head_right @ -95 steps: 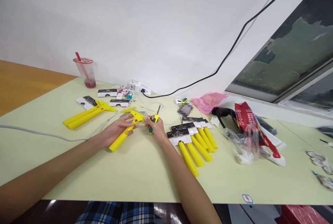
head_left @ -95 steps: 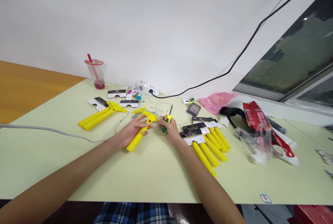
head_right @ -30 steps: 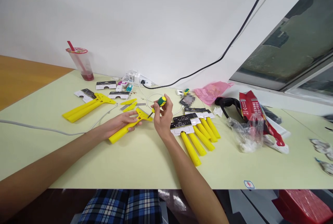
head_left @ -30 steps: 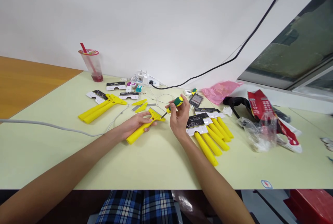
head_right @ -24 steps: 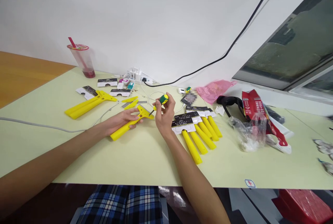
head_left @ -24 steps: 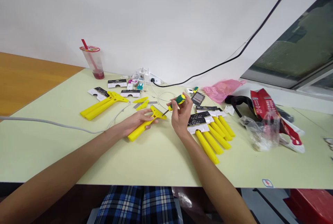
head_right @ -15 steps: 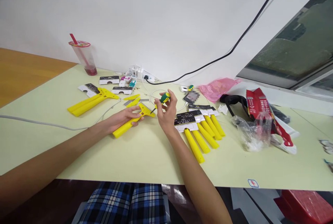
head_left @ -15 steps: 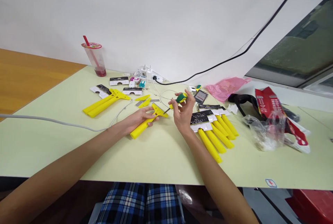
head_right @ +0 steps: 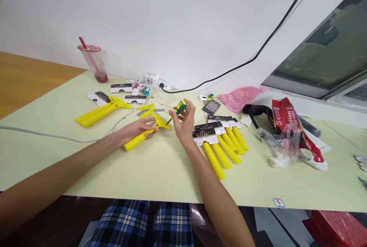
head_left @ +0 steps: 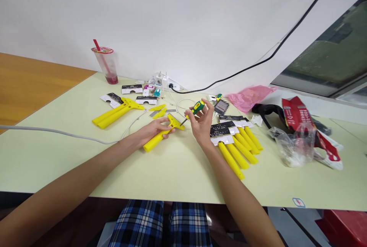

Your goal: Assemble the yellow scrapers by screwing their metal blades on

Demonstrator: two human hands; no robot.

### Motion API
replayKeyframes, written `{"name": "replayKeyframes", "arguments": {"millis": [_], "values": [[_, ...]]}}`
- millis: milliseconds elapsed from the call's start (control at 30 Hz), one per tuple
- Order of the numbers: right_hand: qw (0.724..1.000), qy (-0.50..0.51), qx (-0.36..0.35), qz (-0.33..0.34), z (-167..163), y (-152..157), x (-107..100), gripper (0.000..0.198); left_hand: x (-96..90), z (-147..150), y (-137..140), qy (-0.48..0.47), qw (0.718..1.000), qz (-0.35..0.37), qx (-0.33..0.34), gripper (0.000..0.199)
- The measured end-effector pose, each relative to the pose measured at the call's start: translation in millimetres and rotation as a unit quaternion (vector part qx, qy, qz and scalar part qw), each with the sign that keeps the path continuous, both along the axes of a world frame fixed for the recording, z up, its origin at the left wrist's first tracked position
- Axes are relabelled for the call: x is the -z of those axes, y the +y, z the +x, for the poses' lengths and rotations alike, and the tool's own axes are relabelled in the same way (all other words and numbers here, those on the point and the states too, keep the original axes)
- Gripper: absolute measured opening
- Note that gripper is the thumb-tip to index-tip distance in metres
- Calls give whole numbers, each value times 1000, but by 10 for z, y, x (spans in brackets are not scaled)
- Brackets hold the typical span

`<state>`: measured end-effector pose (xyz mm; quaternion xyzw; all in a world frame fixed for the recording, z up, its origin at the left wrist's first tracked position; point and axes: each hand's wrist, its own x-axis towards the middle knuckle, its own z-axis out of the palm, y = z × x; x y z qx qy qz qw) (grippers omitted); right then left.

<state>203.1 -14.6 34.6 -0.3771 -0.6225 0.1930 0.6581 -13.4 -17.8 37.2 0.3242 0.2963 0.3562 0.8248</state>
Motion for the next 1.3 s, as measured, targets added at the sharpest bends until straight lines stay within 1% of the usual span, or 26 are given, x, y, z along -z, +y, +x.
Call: {"name": "replayKeyframes", "arguments": {"millis": [67, 133, 200, 300, 367, 500, 600, 700, 767, 867, 933, 1000, 1133, 1200, 1300], "values": [[1000, -7, 27, 0, 18, 3, -2, 67, -13, 6, -14, 3, 1000, 5, 15, 40], [999, -20, 35, 3, 26, -10, -11, 67, -24, 8, -27, 9, 1000, 7, 26, 41], [999, -26, 18, 10, 23, -31, -22, 64, -24, 8, -30, 12, 1000, 6, 28, 40], [999, -18, -37, 23, 8, -50, -32, 56, -5, 6, -13, 6, 1000, 3, 18, 39], [998, -13, -48, 26, 0, -43, -29, 53, 10, 5, 3, 2, 1000, 3, 10, 39], [1000, -7, 15, 27, -9, -7, -3, 59, 18, 9, 13, 1, 1000, -2, 3, 41], [997, -22, 64, 28, -3, -9, 4, 64, 12, 19, 0, -1, 1000, -3, 4, 38], [996, -32, 80, 28, 16, -40, -18, 58, 12, 26, -5, 1, 1000, -8, -7, 36], [998, -31, 48, 21, 30, -59, -42, 53, 15, 22, -1, 4, 1000, -15, -14, 37], [999, -21, -31, -1, 36, -60, -60, 57, 13, 7, 2, 12, 1000, -16, -17, 37], [999, -7, -45, -14, 32, -39, -48, 59, -1, -4, -5, 20, 1000, -10, -16, 36], [1000, 4, -14, -18, 30, -11, -25, 59, -21, -9, -18, 25, 1000, -7, -11, 34], [997, 5, 76, -21, 50, 13, -15, 59, -44, -1, -41, 30, 1000, -5, -4, 33], [996, -14, 83, -26, 73, 1, -41, 54, -38, 6, -41, 33, 999, -3, -6, 33], [998, -44, 43, -13, 103, -28, -88, 46, -13, 11, -25, 33, 999, 1, -14, 36]]}}
